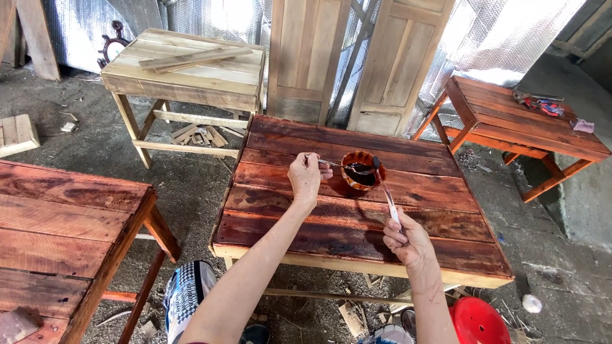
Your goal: Applying wood stain to a small wooden table using a brush and a finishing block to ensure even coverage.
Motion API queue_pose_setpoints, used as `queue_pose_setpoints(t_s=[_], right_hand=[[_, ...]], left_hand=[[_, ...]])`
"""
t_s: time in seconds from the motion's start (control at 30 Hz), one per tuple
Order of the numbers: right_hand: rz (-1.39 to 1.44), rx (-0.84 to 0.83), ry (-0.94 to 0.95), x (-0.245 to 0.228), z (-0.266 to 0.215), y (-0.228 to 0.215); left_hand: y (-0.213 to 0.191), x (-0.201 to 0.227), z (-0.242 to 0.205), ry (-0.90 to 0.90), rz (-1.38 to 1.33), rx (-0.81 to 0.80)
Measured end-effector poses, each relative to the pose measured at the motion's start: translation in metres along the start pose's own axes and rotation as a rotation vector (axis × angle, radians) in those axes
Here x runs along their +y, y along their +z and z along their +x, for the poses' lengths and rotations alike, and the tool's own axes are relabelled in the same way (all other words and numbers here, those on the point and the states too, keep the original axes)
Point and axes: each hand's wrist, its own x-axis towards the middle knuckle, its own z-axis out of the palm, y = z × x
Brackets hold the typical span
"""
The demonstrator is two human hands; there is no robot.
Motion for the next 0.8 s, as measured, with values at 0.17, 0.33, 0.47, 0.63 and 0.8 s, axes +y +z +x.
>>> queue_pose_setpoints(t_s=[0.17, 0.33, 0.47, 0.63, 0.8], right_hand=[[-0.196, 0.055, -0.127, 0.000, -0.020, 0.036], [-1.342, 0.637, -0.532, 0.009, -0.043, 0.070], [-1.259, 0.624, -0.600, 0.015, -0.044, 0.049], [-1.378, 0.701, -0.526, 0.018, -0.048, 0.021], [-1.479, 0.687, -0.640, 0.035, -0.100, 0.035]], left_hand=[[0.000, 0.001, -0.001, -0.010, 0.001, 0.002], [0.000, 0.001, 0.001, -0.003, 0.013, 0.032], [0.000, 0.006, -0.005, -0.013, 0.043, 0.065], [0.002, 0.011, -0.013, 0.015, 0.122, 0.075], [-0.002, 0.027, -0.021, -0.039, 0.255, 0.008]])
